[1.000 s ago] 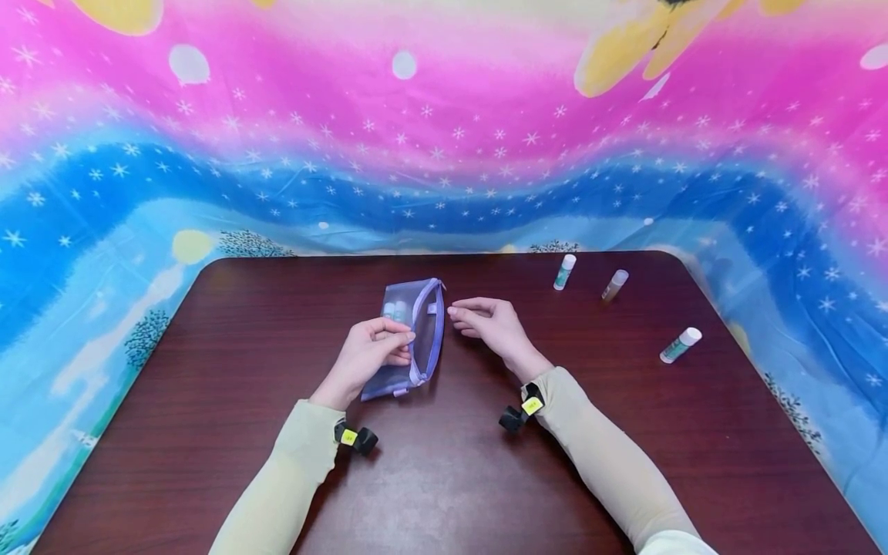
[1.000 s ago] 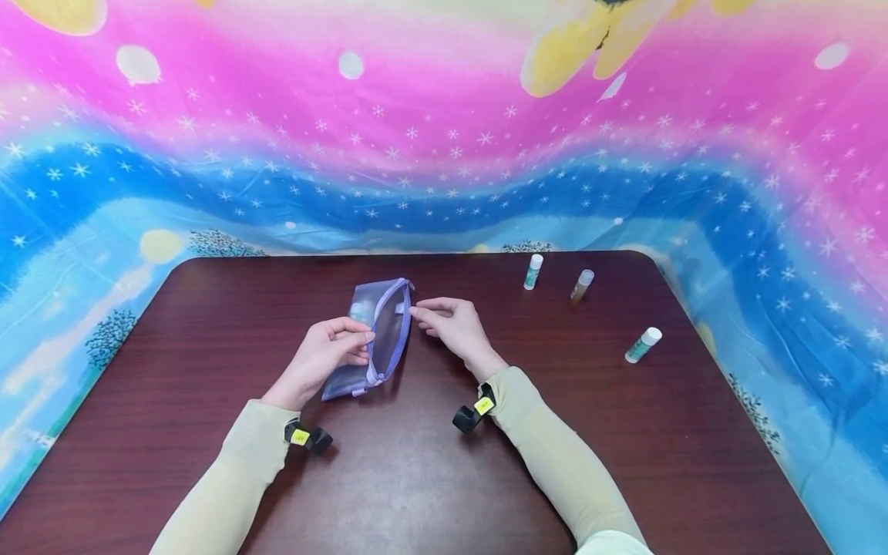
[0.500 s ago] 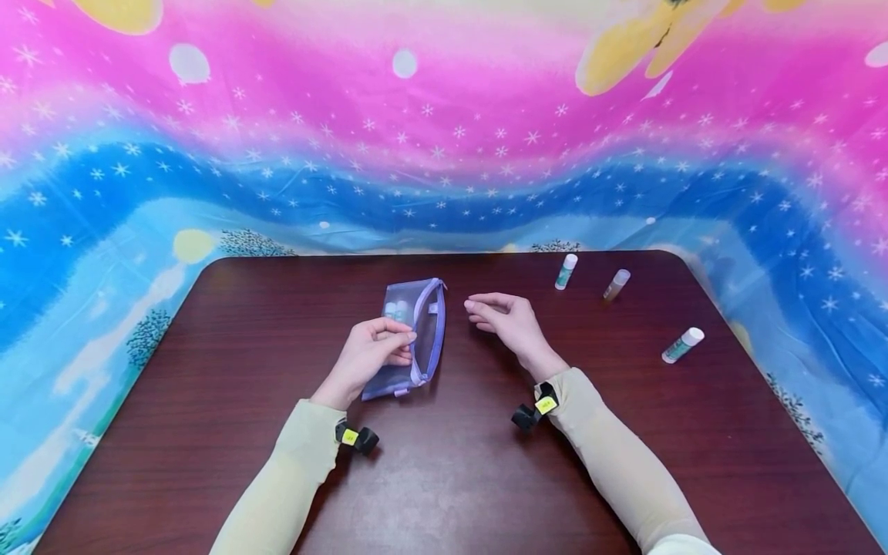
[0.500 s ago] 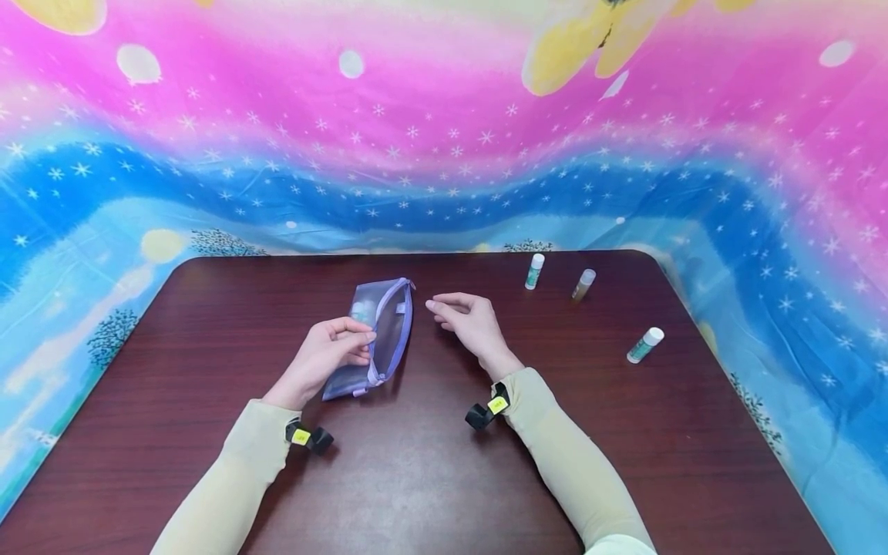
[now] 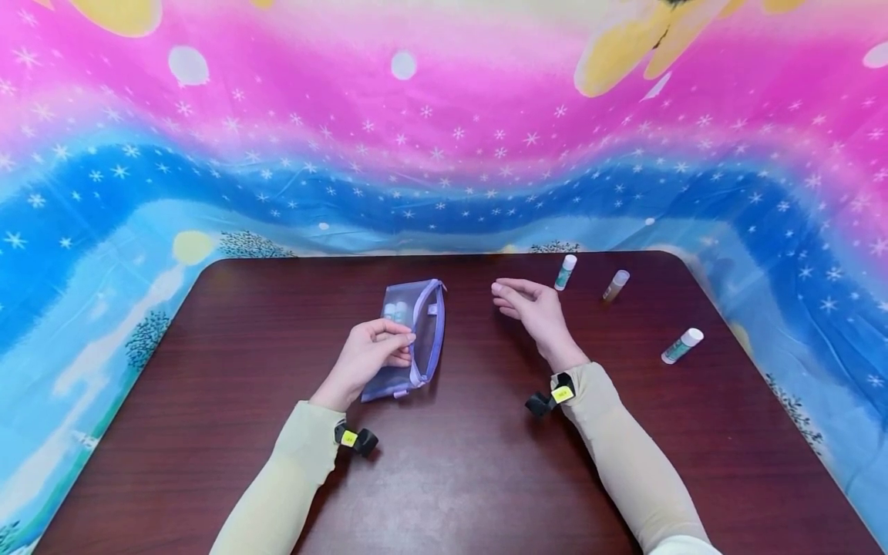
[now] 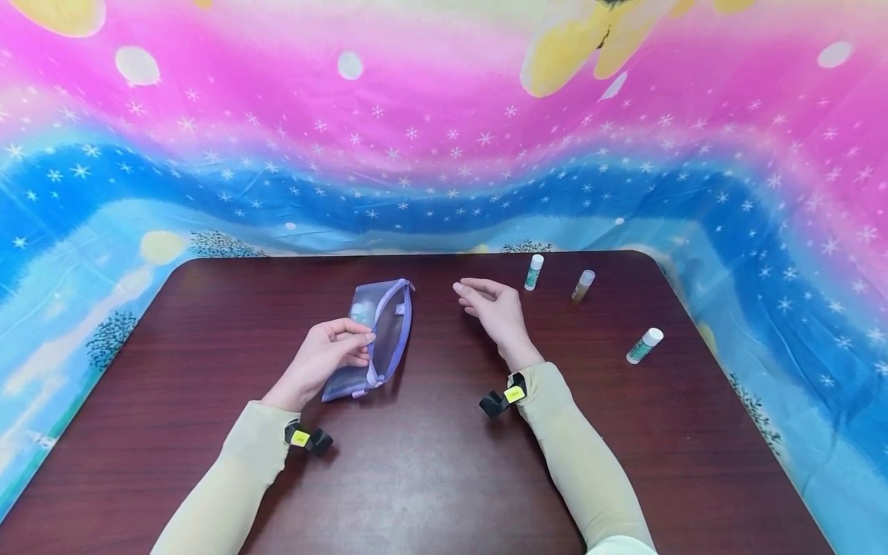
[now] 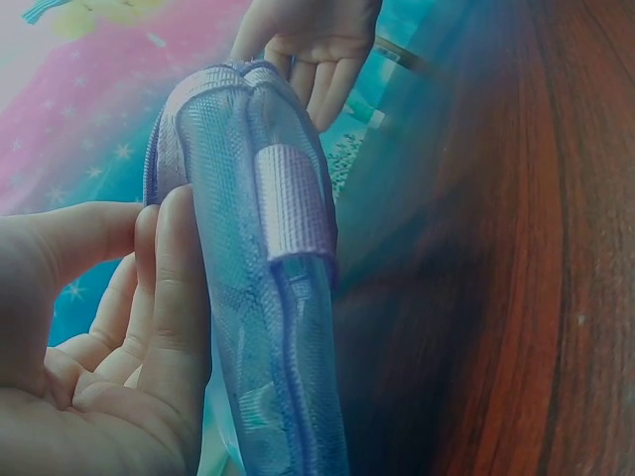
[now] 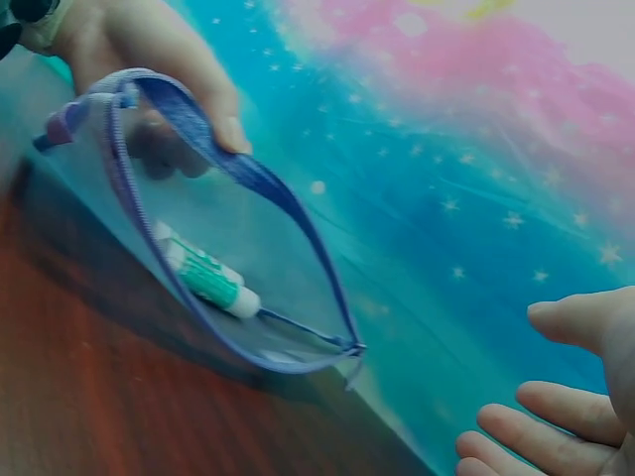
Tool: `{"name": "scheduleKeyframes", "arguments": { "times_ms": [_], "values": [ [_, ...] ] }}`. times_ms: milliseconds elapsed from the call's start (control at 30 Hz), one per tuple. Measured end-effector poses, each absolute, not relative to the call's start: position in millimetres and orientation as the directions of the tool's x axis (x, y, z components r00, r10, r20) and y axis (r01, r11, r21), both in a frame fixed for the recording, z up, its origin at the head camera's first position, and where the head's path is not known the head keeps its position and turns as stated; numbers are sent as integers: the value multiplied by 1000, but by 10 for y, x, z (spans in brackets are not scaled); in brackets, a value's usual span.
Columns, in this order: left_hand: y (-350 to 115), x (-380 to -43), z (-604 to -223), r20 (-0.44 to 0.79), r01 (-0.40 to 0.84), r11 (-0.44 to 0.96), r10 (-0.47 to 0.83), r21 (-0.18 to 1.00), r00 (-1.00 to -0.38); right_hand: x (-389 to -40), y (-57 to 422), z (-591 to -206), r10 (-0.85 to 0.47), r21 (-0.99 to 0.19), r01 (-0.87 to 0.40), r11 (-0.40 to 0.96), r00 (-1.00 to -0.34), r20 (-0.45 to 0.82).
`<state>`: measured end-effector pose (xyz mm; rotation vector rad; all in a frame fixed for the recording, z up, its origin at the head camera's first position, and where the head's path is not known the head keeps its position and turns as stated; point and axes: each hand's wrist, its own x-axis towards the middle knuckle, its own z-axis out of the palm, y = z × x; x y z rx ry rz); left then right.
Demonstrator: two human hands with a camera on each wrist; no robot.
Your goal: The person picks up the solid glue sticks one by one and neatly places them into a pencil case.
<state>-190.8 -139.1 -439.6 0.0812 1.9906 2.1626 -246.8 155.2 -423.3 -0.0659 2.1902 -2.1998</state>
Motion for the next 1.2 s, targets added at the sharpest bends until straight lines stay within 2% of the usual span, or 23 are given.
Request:
{"name": "scheduleKeyframes", "arguments": {
  "times_ms": [533,1000,1200],
  "values": [
    [-1386,-1910,-4403,-89,-106,-82,185,991,-979,-2546,1840,-4077,79,-994,-84,-67,-994,79],
    [-1385,-1894,-4401,-100,-114,-69,184,991,-978,-2576,2085,-3953,191,-974,-106,-201,-979,67],
    [-1382,-1910,-4401,-97,-110,-61,184,992,-978,-2584,2194,-3897,247,-972,-125,-198,-966,74]
  ]
}}
